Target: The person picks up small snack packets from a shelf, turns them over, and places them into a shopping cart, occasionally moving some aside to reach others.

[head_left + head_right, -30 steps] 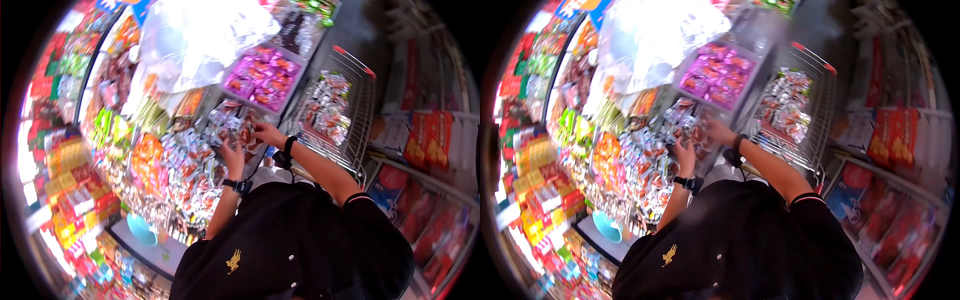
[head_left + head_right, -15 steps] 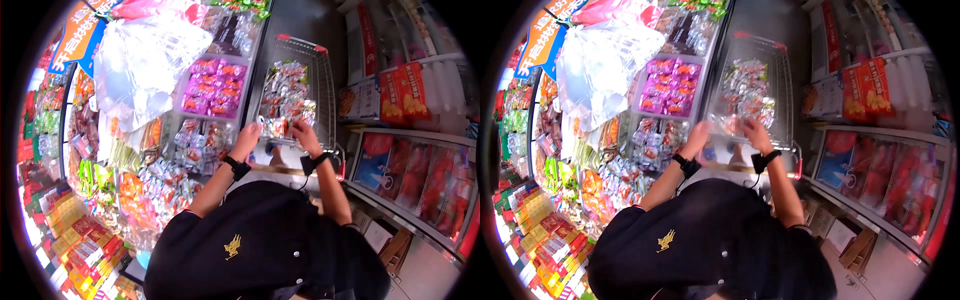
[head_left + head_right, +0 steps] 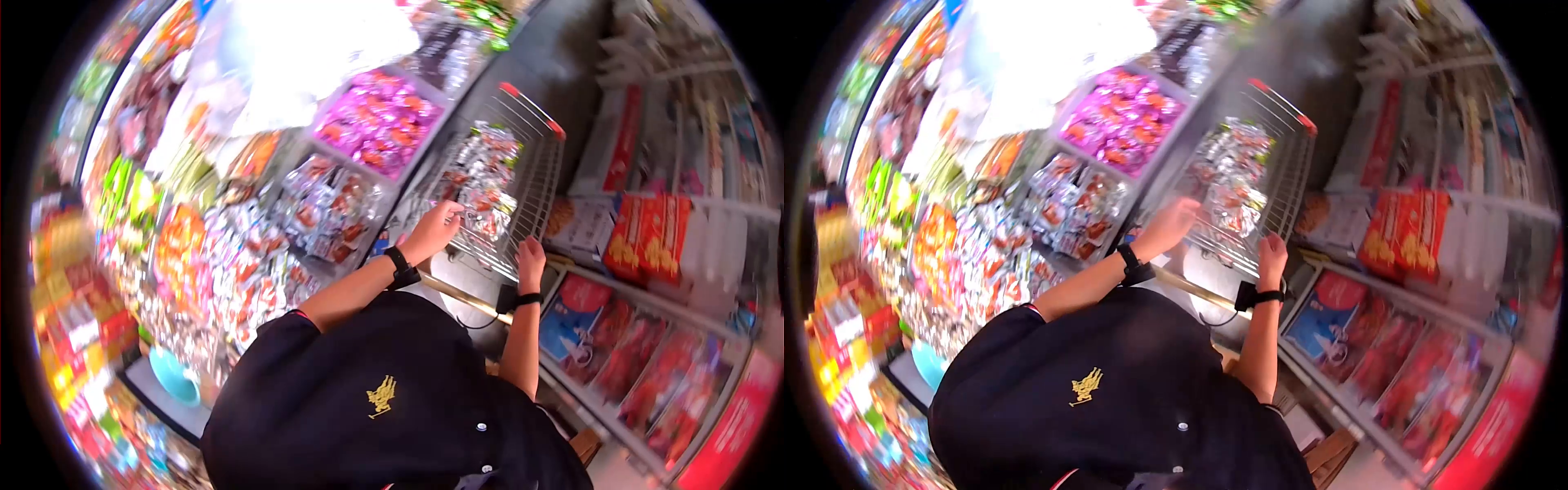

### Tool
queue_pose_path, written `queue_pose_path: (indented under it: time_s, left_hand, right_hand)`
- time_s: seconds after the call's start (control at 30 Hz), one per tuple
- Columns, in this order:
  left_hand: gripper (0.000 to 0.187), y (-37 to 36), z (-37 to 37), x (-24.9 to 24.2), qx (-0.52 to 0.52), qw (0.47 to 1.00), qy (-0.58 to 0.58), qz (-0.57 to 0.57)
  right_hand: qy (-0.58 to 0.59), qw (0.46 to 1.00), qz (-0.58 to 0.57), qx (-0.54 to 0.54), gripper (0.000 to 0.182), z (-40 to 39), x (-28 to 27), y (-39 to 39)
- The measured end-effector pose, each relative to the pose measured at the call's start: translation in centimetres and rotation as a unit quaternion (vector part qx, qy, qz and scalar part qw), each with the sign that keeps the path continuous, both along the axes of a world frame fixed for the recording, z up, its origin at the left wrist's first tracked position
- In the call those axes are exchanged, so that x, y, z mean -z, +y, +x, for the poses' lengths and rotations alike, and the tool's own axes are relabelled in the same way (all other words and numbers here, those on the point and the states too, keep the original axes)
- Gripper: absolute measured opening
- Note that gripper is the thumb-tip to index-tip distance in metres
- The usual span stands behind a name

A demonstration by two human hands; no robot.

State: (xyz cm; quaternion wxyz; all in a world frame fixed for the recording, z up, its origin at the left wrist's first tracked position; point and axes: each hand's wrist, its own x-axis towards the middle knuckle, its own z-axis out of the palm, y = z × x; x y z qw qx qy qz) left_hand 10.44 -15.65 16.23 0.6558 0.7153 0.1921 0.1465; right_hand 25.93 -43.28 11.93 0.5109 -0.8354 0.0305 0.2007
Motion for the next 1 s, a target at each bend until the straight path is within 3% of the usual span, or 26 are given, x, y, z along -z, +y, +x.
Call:
queue_pose_path:
  time_s: [0.1,0.13,0.2,0.27,0.4,0.43,0.57,0.6,0.63,0.7,0.8,0.87,0.9,1.0]
  left_hand:
    - [0.020,3.5,-3.2,2.1,-0.103,0.978,0.076,-0.166]
    - [0.019,4.7,-4.5,3.5,-0.136,0.973,0.058,-0.177]
    - [0.024,7.1,-7.3,6.7,-0.196,0.956,0.150,-0.161]
    - [0.029,8.3,-10.3,10.1,-0.263,0.942,0.163,-0.128]
    - [0.031,8.2,-13.7,13.3,-0.365,0.897,0.208,-0.140]
    - [0.034,8.1,-14.5,11.8,-0.370,0.889,0.199,-0.182]
    - [0.036,8.2,-16.9,19.2,-0.417,0.867,0.253,-0.107]
    - [0.032,8.6,-17.5,16.8,-0.426,0.863,0.207,-0.178]
    - [0.030,9.0,-18.3,12.1,-0.428,0.856,0.154,-0.245]
    - [0.023,9.6,-17.9,9.9,-0.395,0.851,0.070,-0.338]
    - [0.015,10.2,-19.6,16.5,-0.339,0.864,0.088,-0.362]
    - [0.018,10.3,-19.3,13.6,-0.347,0.821,0.129,-0.435]
    - [0.020,10.1,-19.0,11.8,-0.331,0.787,0.172,-0.492]
    - [0.029,9.3,-19.9,12.2,-0.285,0.779,0.215,-0.515]
  right_hand:
    - [0.025,0.995,-0.007,-0.094,0.039,0.2,0.2,4.0]
    - [0.027,0.991,0.002,-0.132,0.037,-0.5,-0.1,6.3]
    - [0.063,0.980,0.030,-0.188,0.033,-2.2,-1.3,10.8]
    - [0.054,0.970,0.050,-0.233,0.034,-4.4,-1.6,15.5]
    - [0.158,0.913,0.106,-0.360,0.034,-8.6,-0.3,22.8]
    - [0.109,0.893,0.094,-0.427,0.032,-9.8,1.3,24.3]
    - [-0.033,0.808,-0.022,-0.588,0.037,-15.8,1.5,30.0]
    - [-0.048,0.788,-0.040,-0.612,0.041,-16.8,2.3,31.2]
    - [-0.033,0.770,-0.077,-0.633,0.044,-17.7,4.1,31.7]
    - [-0.014,0.733,-0.153,-0.662,0.046,-18.2,4.4,33.1]
    - [0.029,0.639,-0.239,-0.731,0.050,-18.7,5.5,35.3]
    - [-0.047,0.664,-0.251,-0.703,0.057,-20.1,12.1,34.8]
    - [-0.026,0.700,-0.272,-0.660,0.060,-20.3,8.5,34.8]
    - [-0.056,0.722,-0.259,-0.639,0.057,-20.9,6.3,34.3]
